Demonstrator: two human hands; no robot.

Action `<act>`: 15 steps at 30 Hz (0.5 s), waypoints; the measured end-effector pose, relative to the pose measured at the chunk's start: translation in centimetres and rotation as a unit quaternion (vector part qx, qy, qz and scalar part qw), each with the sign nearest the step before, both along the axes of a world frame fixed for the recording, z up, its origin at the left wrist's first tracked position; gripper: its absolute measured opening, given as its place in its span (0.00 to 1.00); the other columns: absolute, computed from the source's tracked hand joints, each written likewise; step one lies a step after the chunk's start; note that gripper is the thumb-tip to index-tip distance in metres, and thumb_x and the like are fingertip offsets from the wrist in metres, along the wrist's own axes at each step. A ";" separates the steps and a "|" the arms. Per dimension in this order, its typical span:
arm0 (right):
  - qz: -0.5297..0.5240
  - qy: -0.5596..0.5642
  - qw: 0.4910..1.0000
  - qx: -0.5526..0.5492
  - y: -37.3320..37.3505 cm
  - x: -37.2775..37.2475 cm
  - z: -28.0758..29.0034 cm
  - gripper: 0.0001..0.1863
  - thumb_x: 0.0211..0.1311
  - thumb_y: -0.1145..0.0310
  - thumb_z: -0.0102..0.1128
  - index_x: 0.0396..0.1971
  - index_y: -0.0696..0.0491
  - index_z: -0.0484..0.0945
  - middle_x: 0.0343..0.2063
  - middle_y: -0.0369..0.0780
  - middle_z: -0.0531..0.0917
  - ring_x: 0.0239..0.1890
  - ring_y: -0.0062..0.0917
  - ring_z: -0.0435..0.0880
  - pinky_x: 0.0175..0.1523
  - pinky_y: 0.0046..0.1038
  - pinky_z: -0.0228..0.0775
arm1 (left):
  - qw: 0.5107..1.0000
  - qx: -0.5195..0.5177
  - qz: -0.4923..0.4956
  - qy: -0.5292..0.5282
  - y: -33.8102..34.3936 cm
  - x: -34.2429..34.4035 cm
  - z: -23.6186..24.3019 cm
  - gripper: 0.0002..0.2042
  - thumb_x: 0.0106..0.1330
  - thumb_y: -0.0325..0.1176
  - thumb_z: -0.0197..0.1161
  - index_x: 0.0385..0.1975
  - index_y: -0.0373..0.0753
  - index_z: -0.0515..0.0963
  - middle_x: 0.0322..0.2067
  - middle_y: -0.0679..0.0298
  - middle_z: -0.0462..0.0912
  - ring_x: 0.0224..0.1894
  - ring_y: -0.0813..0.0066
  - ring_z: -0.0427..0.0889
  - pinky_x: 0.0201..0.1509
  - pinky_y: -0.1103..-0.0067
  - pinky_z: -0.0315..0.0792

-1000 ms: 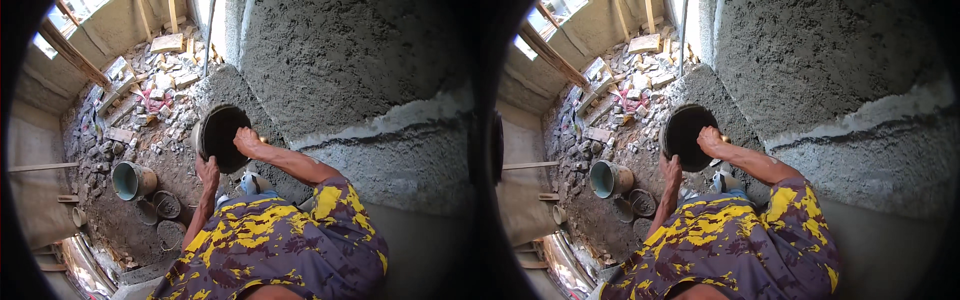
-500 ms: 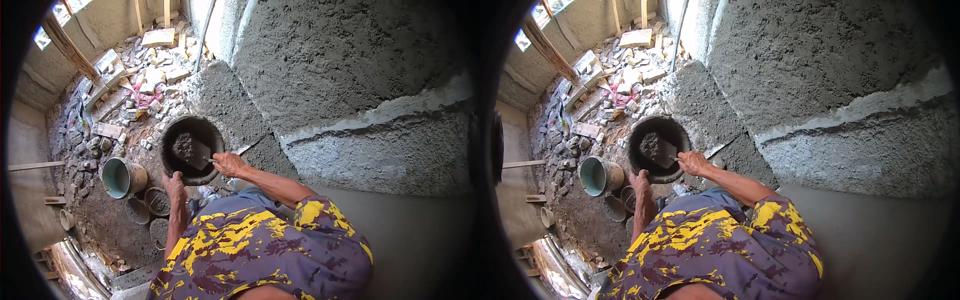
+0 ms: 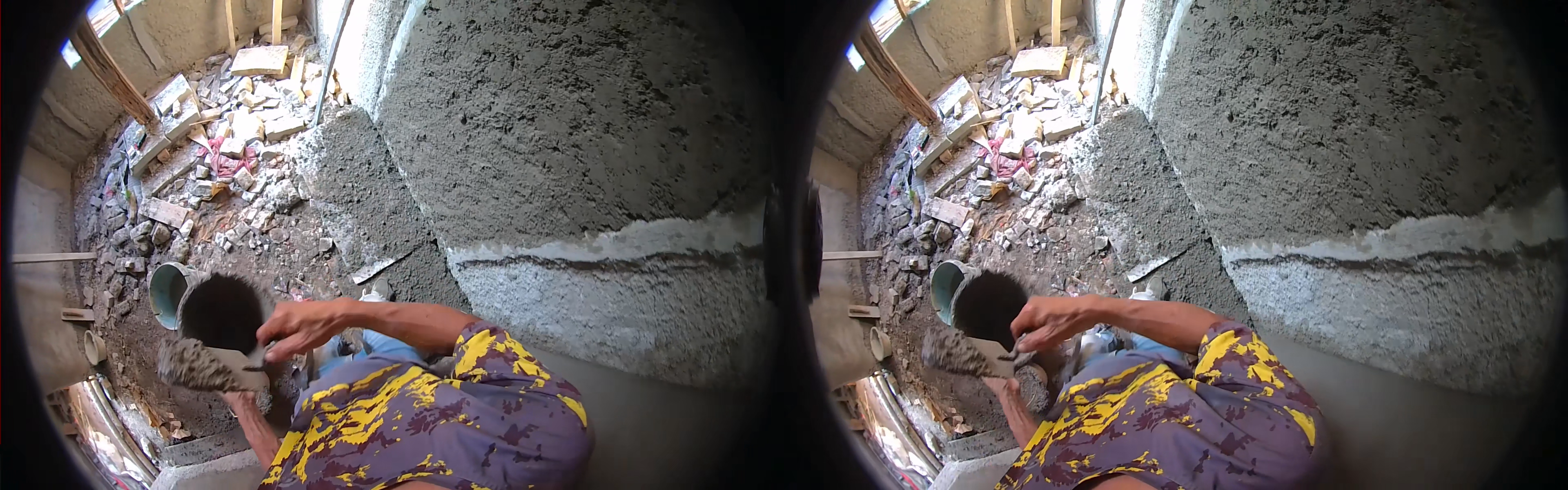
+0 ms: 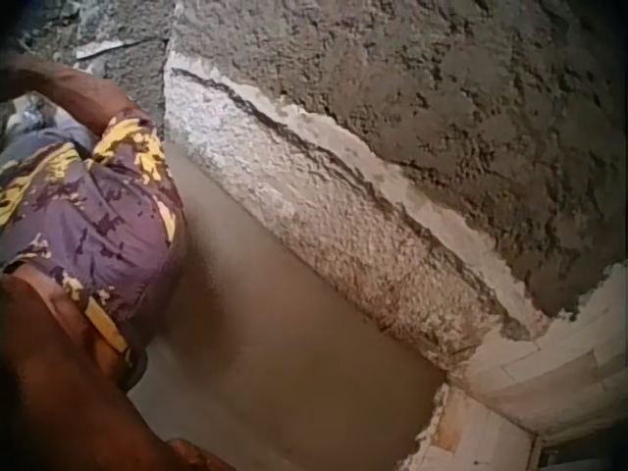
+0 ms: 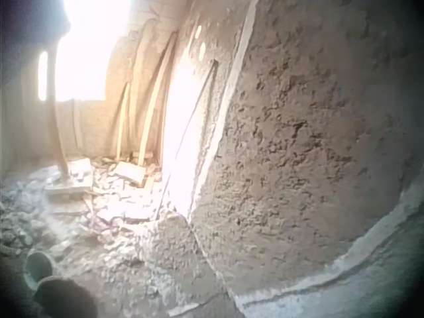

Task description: The person scoops water from a bucket using a cup, pours it into a container of mortar, and mixes it with a trowel. They then scoop the mortar from the container and apply it onto the wall with the trowel.

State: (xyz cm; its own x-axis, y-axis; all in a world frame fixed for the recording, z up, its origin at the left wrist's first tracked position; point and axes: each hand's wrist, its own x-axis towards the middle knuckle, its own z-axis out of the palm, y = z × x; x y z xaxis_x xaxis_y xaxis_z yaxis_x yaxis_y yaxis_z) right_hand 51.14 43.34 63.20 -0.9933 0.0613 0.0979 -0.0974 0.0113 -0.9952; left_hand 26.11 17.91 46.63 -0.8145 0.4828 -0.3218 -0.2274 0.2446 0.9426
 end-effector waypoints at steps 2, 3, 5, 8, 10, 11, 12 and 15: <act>-0.042 0.010 0.996 -0.076 5.5 7.4 -3.5 0.13 0.69 0.60 0.55 0.39 0.56 0.79 0.30 0.38 0.83 0.26 0.24 0.79 0.29 0.27 0.72 | 0.992 0.026 0.088 -0.091 2.0 1.2 1.1 0.30 0.48 0.18 0.55 0.58 0.34 0.68 0.48 0.57 0.76 0.46 0.61 0.79 0.48 0.68 0.78; -0.147 -0.054 0.984 -0.087 8.3 12.6 -5.6 0.12 0.69 0.60 0.55 0.36 0.54 0.76 0.27 0.36 0.79 0.24 0.23 0.75 0.27 0.27 0.68 | 0.993 0.031 0.090 -0.074 2.3 1.6 1.4 0.32 0.46 0.17 0.55 0.58 0.34 0.67 0.49 0.56 0.76 0.46 0.61 0.79 0.47 0.68 0.78; -0.479 -0.153 0.863 -0.052 13.9 25.3 -5.5 0.13 0.69 0.59 0.53 0.29 0.51 0.70 0.21 0.32 0.72 0.20 0.19 0.67 0.23 0.25 0.59 | 0.992 -0.051 0.101 -0.054 1.7 2.2 1.3 0.34 0.45 0.17 0.55 0.60 0.34 0.66 0.51 0.56 0.75 0.45 0.63 0.78 0.47 0.69 0.78; -0.846 -0.092 0.521 0.070 11.8 33.2 8.8 0.20 0.70 0.57 0.52 0.18 0.46 0.61 0.13 0.27 0.61 0.13 0.14 0.55 0.16 0.24 0.46 | 0.999 -0.050 -0.004 0.018 1.5 2.6 -0.2 0.35 0.43 0.18 0.58 0.60 0.34 0.66 0.51 0.55 0.76 0.49 0.60 0.76 0.52 0.69 0.72; -0.839 -0.026 0.403 0.364 7.6 35.2 11.6 0.21 0.70 0.53 0.52 0.20 0.47 0.62 0.14 0.27 0.61 0.14 0.15 0.56 0.17 0.23 0.47 | 0.991 -0.045 -0.009 -0.123 6.6 6.4 4.4 0.36 0.43 0.18 0.58 0.60 0.35 0.65 0.49 0.56 0.76 0.46 0.65 0.76 0.49 0.74 0.72; -0.849 -0.037 0.393 0.350 3.3 34.0 11.9 0.21 0.70 0.53 0.52 0.20 0.47 0.62 0.14 0.27 0.61 0.14 0.15 0.56 0.17 0.23 0.47 | 0.990 -0.112 -0.002 -0.087 5.7 5.7 2.7 0.36 0.43 0.17 0.58 0.61 0.35 0.65 0.48 0.57 0.77 0.44 0.68 0.77 0.47 0.77 0.73; -0.827 -0.118 0.423 0.352 2.4 33.4 11.5 0.18 0.71 0.55 0.51 0.23 0.50 0.67 0.16 0.31 0.67 0.17 0.19 0.64 0.20 0.26 0.55 | 0.994 -0.033 -0.037 -0.093 6.7 5.9 1.0 0.36 0.43 0.17 0.58 0.61 0.35 0.65 0.47 0.57 0.77 0.43 0.69 0.77 0.46 0.77 0.72; -0.725 -0.309 0.514 0.340 -1.3 30.0 7.7 0.13 0.67 0.61 0.54 0.30 0.55 0.76 0.23 0.44 0.81 0.26 0.34 0.82 0.29 0.37 0.73 | 0.981 0.022 -0.167 -0.091 10.4 7.7 -1.9 0.33 0.45 0.18 0.58 0.59 0.32 0.66 0.45 0.58 0.77 0.43 0.68 0.76 0.48 0.75 0.72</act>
State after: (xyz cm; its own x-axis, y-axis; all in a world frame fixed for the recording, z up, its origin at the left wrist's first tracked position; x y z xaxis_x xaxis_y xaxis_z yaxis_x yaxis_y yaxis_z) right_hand 81.10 42.09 70.92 0.1930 0.9405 0.2798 0.8355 -0.0080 -0.5494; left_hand 33.77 28.33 44.75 -0.5390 0.7302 -0.4198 -0.3068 0.2940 0.9052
